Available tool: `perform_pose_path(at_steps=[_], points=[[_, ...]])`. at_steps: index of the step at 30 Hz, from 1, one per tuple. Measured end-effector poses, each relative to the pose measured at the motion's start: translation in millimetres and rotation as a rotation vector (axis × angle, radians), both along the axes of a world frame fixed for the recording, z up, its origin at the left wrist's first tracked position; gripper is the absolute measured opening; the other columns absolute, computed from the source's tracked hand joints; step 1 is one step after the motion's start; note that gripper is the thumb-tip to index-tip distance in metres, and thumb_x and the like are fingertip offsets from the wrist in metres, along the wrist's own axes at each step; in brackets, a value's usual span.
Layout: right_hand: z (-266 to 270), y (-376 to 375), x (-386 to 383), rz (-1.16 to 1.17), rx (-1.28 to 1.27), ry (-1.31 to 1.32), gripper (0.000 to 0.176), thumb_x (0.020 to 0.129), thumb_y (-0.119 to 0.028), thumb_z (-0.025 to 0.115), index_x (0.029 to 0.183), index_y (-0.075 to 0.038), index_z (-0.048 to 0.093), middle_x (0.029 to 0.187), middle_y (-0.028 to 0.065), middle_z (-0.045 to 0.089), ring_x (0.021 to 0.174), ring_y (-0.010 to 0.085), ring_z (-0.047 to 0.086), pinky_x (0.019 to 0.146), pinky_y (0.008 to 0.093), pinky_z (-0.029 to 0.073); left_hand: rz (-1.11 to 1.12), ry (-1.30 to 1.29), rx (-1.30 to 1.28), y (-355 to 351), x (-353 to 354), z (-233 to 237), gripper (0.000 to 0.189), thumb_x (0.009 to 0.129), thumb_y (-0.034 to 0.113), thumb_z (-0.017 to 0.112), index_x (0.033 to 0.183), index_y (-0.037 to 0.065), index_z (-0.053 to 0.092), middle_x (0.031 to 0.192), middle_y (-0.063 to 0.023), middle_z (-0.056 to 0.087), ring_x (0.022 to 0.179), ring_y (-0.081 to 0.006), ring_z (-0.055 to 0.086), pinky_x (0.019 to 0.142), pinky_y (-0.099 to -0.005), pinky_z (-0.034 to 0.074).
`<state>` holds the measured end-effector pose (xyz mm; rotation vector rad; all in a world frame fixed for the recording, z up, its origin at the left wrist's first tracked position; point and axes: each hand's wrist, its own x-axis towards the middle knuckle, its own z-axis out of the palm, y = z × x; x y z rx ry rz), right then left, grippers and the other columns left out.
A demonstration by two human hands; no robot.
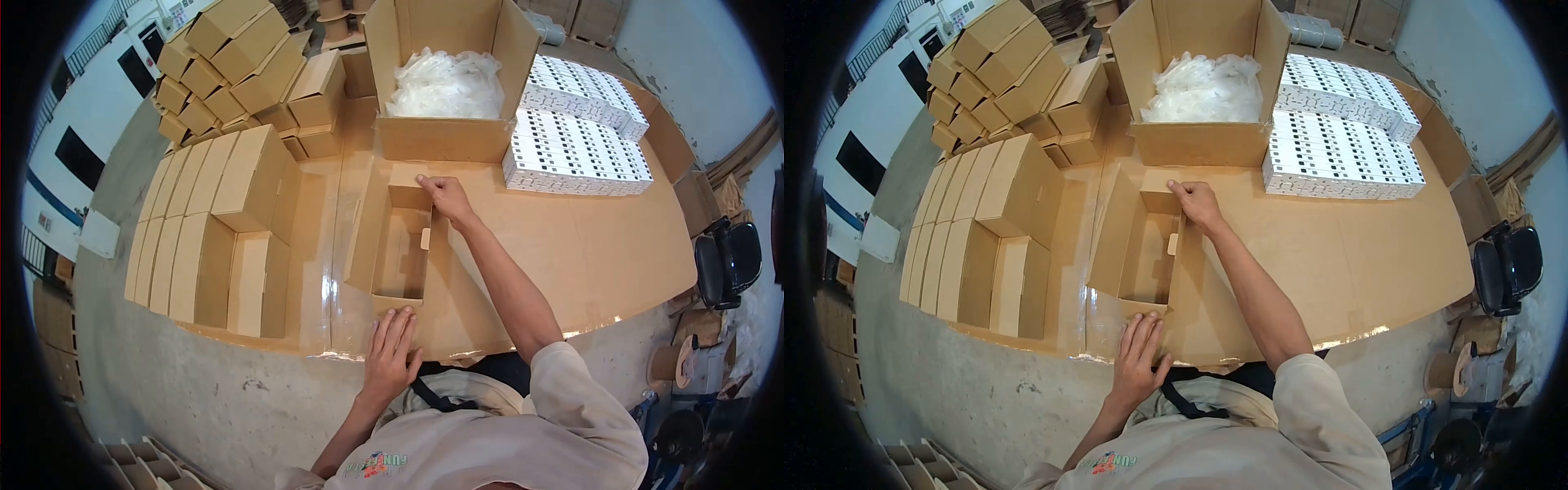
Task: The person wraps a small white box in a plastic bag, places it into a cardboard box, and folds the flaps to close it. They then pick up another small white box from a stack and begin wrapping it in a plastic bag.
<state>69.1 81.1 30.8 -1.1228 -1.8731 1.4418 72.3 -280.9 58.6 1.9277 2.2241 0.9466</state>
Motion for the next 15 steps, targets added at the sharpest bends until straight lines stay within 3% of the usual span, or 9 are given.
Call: perform_pose_path(at_steps=[3, 6, 8, 12, 14, 15], points=[[-0.8, -5.4, 3.7, -0.081, 0.128, -0.011, 0.047, 0.096, -0.047, 0.069, 0.091, 0.0, 0.068, 0.08, 0.0144, 0.064, 0.07, 0.0218, 0.056, 0.066, 0.041, 0.046, -0.062, 0.05, 0.108, -7.2, -4.7, -12.0, 0.067, 0.082, 0.013, 0.077, 0.144, 0.002, 0.053, 0.146, -0.0183, 0.051, 0.134, -0.0371, 0.05, 0.115, -0.0545, 0.037], [3.9, -22.2, 13.6, -0.145, 0.399, 0.083, 0.042, 0.095, -0.043, 0.071, 0.11, -0.003, 0.068, 0.092, 0.0143, 0.065, 0.077, 0.022, 0.061, 0.069, 0.0395, 0.049, 0.072, -0.088, 0.473, -17.7, -8.8, -37.6, 0.092, 0.076, 0.012, 0.084, 0.154, 0.002, 0.036, 0.149, -0.0241, 0.039, 0.137, -0.0408, 0.044, 0.116, -0.0534, 0.036], [43.2, -49.2, 42.1, -0.044, 0.535, 0.029, 0.041, 0.095, -0.038, 0.072, 0.117, -0.004, 0.066, 0.095, 0.0114, 0.065, 0.079, 0.021, 0.062, 0.069, 0.0375, 0.05, 0.262, -0.227, 0.412, -14.6, -10.3, -53.5, 0.105, 0.07, 0.012, 0.089, 0.155, 0.001, 0.029, 0.152, -0.0254, 0.032, 0.142, -0.0399, 0.037, 0.117, -0.0534, 0.034], [67.9, -96.2, 70.4, 0.266, 0.712, -0.232, 0.032, 0.093, -0.028, 0.073, 0.114, -0.004, 0.067, 0.095, 0.0172, 0.065, 0.085, 0.0338, 0.066, 0.074, 0.0441, 0.053, 0.408, -0.563, 0.288, 17.7, -3.5, -45.6, 0.114, 0.065, 0.014, 0.095, 0.153, -0.003, 0.025, 0.154, -0.0249, 0.028, 0.144, -0.0387, 0.033, 0.12, -0.0514, 0.031], [70.8, -108.0, 71.9, 0.357, 0.662, -0.355, 0.028, 0.094, -0.023, 0.07, 0.114, -0.004, 0.067, 0.097, 0.0198, 0.066, 0.089, 0.0405, 0.067, 0.078, 0.0489, 0.055, 0.346, -0.535, 0.288, 35.1, -4.6, -50.5, 0.115, 0.065, 0.022, 0.097, 0.153, -0.004, 0.027, 0.156, -0.0287, 0.024, 0.143, -0.0446, 0.031, 0.119, -0.0532, 0.029], [67.1, -108.8, 69.7, 0.328, 0.653, -0.301, 0.025, 0.093, -0.021, 0.071, 0.111, -0.003, 0.067, 0.093, 0.0185, 0.065, 0.084, 0.0381, 0.066, 0.075, 0.0467, 0.054, 0.312, -0.522, 0.288, 44.2, -5.5, -55.5, 0.116, 0.066, 0.025, 0.097, 0.153, -0.005, 0.027, 0.157, -0.0306, 0.022, 0.142, -0.0475, 0.03, 0.119, -0.054, 0.027]])
